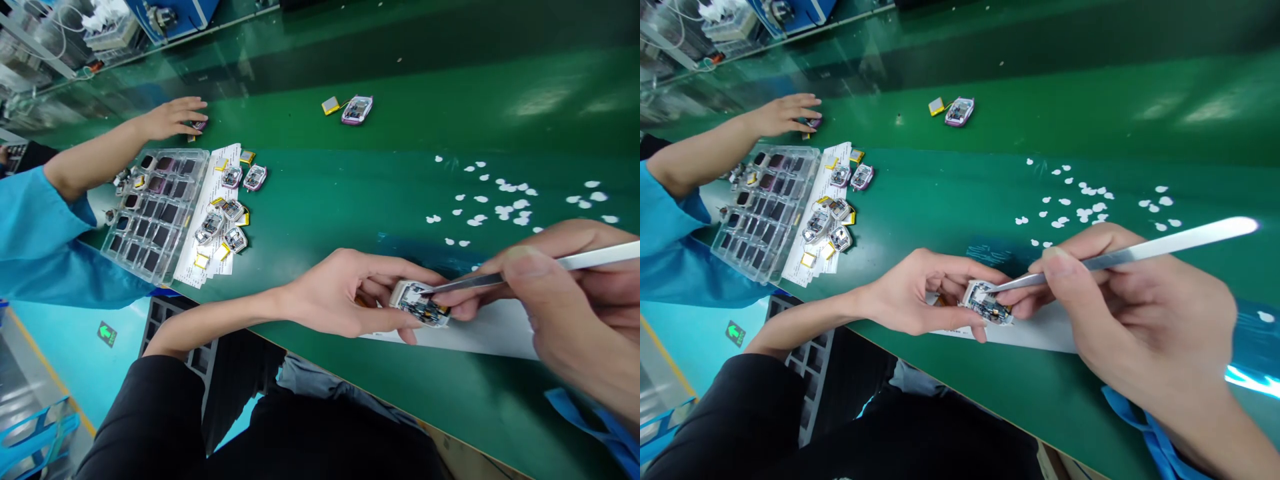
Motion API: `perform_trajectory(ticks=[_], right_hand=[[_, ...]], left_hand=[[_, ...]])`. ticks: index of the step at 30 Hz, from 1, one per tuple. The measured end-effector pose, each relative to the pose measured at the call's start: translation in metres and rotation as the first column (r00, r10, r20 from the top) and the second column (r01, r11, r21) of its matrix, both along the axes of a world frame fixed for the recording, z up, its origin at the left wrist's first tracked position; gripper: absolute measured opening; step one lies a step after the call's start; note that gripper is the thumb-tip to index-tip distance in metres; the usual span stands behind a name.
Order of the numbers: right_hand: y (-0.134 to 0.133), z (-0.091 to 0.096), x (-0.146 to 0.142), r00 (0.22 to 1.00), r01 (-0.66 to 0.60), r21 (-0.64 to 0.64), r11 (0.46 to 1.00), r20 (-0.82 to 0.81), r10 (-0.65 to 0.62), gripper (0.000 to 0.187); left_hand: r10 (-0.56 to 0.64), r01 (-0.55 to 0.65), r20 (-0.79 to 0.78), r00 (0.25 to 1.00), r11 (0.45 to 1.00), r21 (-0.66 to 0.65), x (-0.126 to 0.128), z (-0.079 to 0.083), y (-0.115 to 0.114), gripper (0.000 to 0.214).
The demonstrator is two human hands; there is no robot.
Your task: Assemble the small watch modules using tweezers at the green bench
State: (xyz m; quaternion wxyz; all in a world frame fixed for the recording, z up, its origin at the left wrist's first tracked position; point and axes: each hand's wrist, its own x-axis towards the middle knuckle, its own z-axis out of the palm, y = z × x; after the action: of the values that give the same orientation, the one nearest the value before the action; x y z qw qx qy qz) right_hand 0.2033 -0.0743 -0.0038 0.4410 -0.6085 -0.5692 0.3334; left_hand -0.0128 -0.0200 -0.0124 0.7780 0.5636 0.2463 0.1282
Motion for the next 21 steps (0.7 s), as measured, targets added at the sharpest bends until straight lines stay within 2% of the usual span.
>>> perform_trajectory(ticks=[5, 11, 14, 17, 21], right_hand=[[-0.003, -0.003, 0.002, 0.997, 0.036, -0.007, 0.999, 0.071, -0.035, 0.049], [-0.002, 0.002, 0.003, 0.995, -0.007, 0.035, 0.999, 0.096, 0.004, 0.041], [-0.003, -0.001, 0.005, 0.991, -0.022, 0.021, 1.0, 0.133, 0.019, 0.041], [-0.006, -0.01, 0.007, 0.987, -0.034, 0.106, 0.994, 0.161, 0.017, 0.034], [-0.011, -0.02, 0.008, 0.964, -0.116, 0.195, 0.974, 0.26, 0.062, 0.03]], left_hand=[[0.002, -0.003, -0.038, 0.999, 1.0, -0.024, 0.001, 0.001, -0.001, 0.056], [-0.002, 0.002, -0.017, 1.0, 1.0, -0.007, 0.002, 0.001, -0.001, 0.056], [0.001, -0.001, -0.013, 1.0, 1.0, -0.002, 0.001, 0.002, -0.001, 0.057], [0.019, -0.018, -0.035, 0.999, 1.0, 0.016, 0.002, 0.003, -0.001, 0.054], [0.064, -0.062, -0.139, 0.988, 0.998, 0.022, 0.005, 0.002, -0.002, 0.043]])
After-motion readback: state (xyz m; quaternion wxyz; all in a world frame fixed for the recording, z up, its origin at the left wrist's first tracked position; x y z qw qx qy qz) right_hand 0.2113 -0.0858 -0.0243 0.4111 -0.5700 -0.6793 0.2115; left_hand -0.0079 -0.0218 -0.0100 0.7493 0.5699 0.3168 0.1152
